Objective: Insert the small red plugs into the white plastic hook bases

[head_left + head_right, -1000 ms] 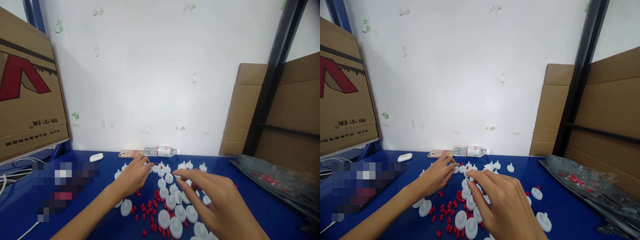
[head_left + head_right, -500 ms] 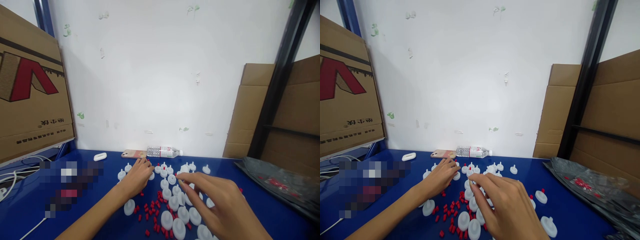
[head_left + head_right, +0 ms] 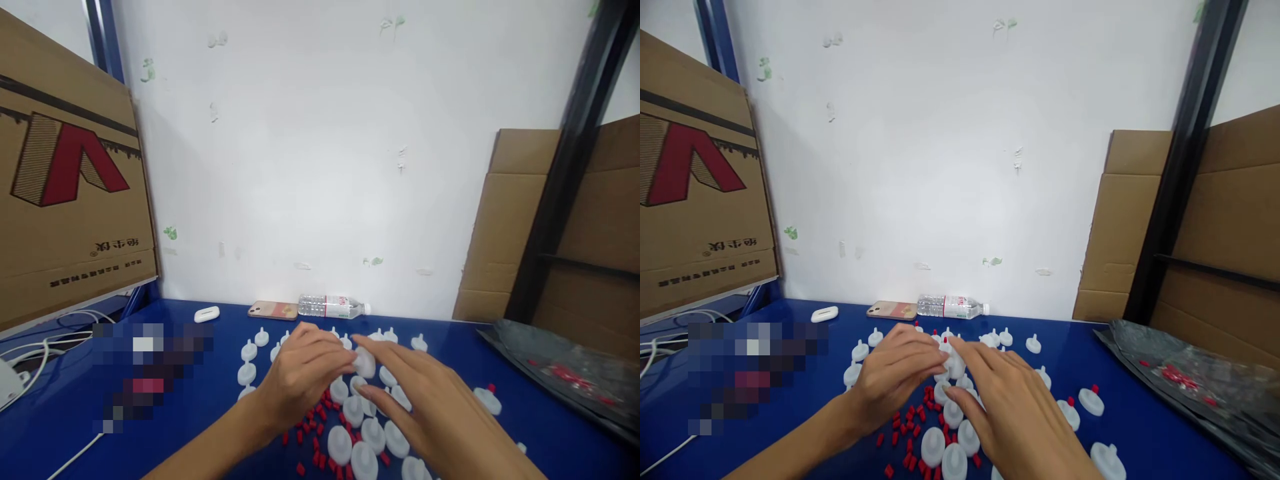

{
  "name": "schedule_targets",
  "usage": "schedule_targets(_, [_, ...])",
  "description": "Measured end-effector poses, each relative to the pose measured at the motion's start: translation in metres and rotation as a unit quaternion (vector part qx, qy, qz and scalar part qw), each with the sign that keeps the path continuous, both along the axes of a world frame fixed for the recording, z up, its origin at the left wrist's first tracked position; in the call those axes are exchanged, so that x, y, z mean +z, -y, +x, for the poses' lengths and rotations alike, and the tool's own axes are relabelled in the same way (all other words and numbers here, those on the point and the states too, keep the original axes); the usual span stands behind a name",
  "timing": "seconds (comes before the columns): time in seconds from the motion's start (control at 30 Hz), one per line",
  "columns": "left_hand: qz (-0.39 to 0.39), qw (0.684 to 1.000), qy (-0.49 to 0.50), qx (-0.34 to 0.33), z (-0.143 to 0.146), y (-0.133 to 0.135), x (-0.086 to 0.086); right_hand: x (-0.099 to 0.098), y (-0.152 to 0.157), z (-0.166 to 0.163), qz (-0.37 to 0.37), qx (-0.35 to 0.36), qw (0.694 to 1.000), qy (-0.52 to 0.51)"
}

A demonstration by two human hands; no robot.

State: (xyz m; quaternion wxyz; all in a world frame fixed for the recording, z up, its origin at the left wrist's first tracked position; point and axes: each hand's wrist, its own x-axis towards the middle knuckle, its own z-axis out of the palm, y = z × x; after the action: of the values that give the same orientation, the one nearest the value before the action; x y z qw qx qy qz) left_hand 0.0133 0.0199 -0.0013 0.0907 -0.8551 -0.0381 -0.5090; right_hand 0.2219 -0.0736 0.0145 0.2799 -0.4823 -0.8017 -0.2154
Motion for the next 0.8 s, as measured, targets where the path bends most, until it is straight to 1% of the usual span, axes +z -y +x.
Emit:
schedule_targets(0.07, [-0.001,0.999,0.032,-0.025,0.003,0.006,0.0,-0.002,0.0,0.0,-0.018,0.007,1.0,-0.004])
schedule_targets(0.13, [0.009,0.999,0.031,-0.003,0.003,0.008,0.0,-0.001,0.002,-0.001,-0.029,0.003,0.999,-0.017])
schedule_targets(0.23, [0.053,0.997,-0.004,0.046,0.001,0.007,0.002,0.003,0.005,-0.004,-0.033,0.012,0.999,-0.025])
schedule_targets(0.3, [0.07,0.995,-0.025,0.068,0.001,0.006,0.003,0.005,0.006,-0.006,-0.021,0.022,0.999,-0.023])
schedule_targets(0.43, [0.074,0.991,-0.048,0.098,0.002,0.007,0.004,0.01,0.009,-0.008,0.023,0.042,0.999,-0.015])
schedule_targets(0.53, [0.058,0.99,-0.078,0.103,0.001,0.009,0.006,0.014,0.011,-0.008,0.038,0.064,0.997,-0.012])
schedule_targets(0.6, [0.006,0.993,-0.093,0.077,-0.001,0.012,0.008,0.016,0.012,-0.008,0.036,0.078,0.996,-0.013])
schedule_targets(0.67, [-0.086,0.99,-0.11,0.026,-0.002,0.016,0.01,0.017,0.014,-0.007,0.034,0.088,0.995,-0.011])
schedule_targets(0.7, [-0.147,0.982,-0.119,-0.002,-0.003,0.017,0.012,0.017,0.014,-0.007,0.036,0.092,0.995,-0.008])
schedule_targets(0.73, [-0.223,0.967,-0.123,-0.032,-0.003,0.018,0.014,0.017,0.014,-0.007,0.039,0.096,0.995,-0.004])
schedule_targets(0.8, [-0.382,0.913,-0.115,-0.088,-0.003,0.019,0.017,0.017,0.013,-0.009,0.057,0.101,0.993,0.003])
